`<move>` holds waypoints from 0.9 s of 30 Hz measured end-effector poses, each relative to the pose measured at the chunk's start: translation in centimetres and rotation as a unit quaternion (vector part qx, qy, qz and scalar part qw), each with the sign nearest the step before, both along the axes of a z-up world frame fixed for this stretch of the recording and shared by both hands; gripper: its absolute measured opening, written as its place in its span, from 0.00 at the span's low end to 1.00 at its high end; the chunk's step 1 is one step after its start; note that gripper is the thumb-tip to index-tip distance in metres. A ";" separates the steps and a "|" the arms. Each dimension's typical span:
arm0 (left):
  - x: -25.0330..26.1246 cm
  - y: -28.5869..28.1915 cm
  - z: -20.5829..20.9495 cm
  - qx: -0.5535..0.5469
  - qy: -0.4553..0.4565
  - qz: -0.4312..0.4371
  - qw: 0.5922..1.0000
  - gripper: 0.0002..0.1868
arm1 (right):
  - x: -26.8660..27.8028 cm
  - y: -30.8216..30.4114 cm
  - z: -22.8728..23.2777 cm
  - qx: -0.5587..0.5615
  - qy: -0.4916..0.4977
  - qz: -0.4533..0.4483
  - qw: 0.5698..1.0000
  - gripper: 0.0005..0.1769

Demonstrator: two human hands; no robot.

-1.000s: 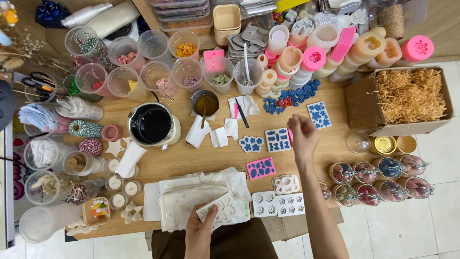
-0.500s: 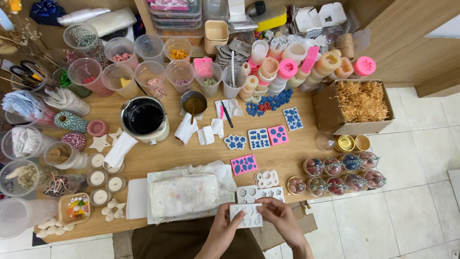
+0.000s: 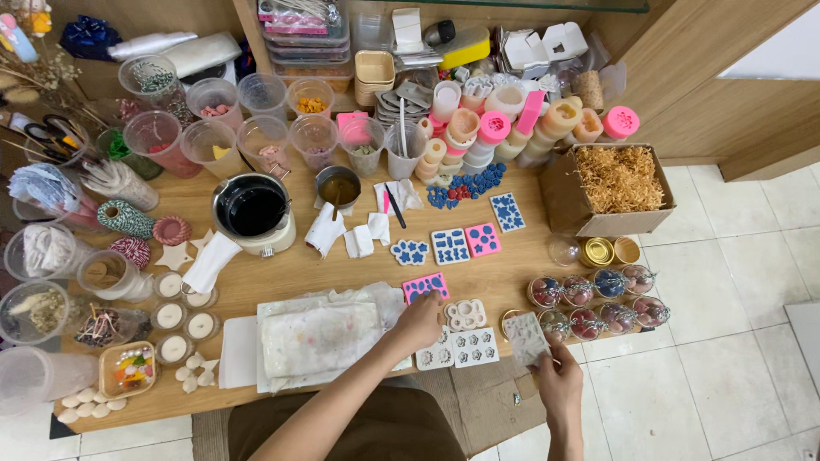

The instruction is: The person organizes various wax shapes and embeds into silicone molds by hand, placing small blue and pink wax items into the cavities.

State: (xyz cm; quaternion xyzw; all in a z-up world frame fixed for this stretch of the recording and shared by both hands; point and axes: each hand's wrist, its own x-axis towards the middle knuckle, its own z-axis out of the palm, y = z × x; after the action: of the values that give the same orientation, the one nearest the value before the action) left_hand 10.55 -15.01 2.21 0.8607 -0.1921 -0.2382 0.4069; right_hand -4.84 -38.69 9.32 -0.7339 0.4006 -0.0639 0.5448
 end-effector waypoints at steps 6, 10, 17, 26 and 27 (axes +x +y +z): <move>4.5 -4.0 -7.0 0.323 -0.093 -0.015 0.942 0.40 | -2.6 1.1 1.2 0.209 -0.005 -0.065 0.976 0.23; 4.2 -6.4 -8.8 0.398 -0.152 -0.048 0.903 0.45 | -2.7 1.1 0.9 0.236 0.026 -0.053 0.970 0.22; 3.1 -5.9 -11.6 0.356 -0.186 -0.003 0.916 0.32 | 1.7 -0.5 0.6 0.090 0.035 0.066 0.993 0.24; 7.6 -1.0 2.5 0.253 -0.191 0.006 0.949 0.36 | 11.8 1.9 -1.5 -0.071 0.079 0.434 0.894 0.22; 7.8 0.3 4.9 0.214 -0.182 0.045 0.959 0.35 | 13.0 2.3 -2.7 -0.049 0.059 0.454 0.888 0.22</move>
State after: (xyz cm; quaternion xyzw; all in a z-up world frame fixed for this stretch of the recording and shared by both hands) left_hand 18.35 -14.76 7.08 0.9641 -0.1687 -0.0950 0.1815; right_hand 8.16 -36.35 6.60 -0.8638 0.0519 0.2141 0.4530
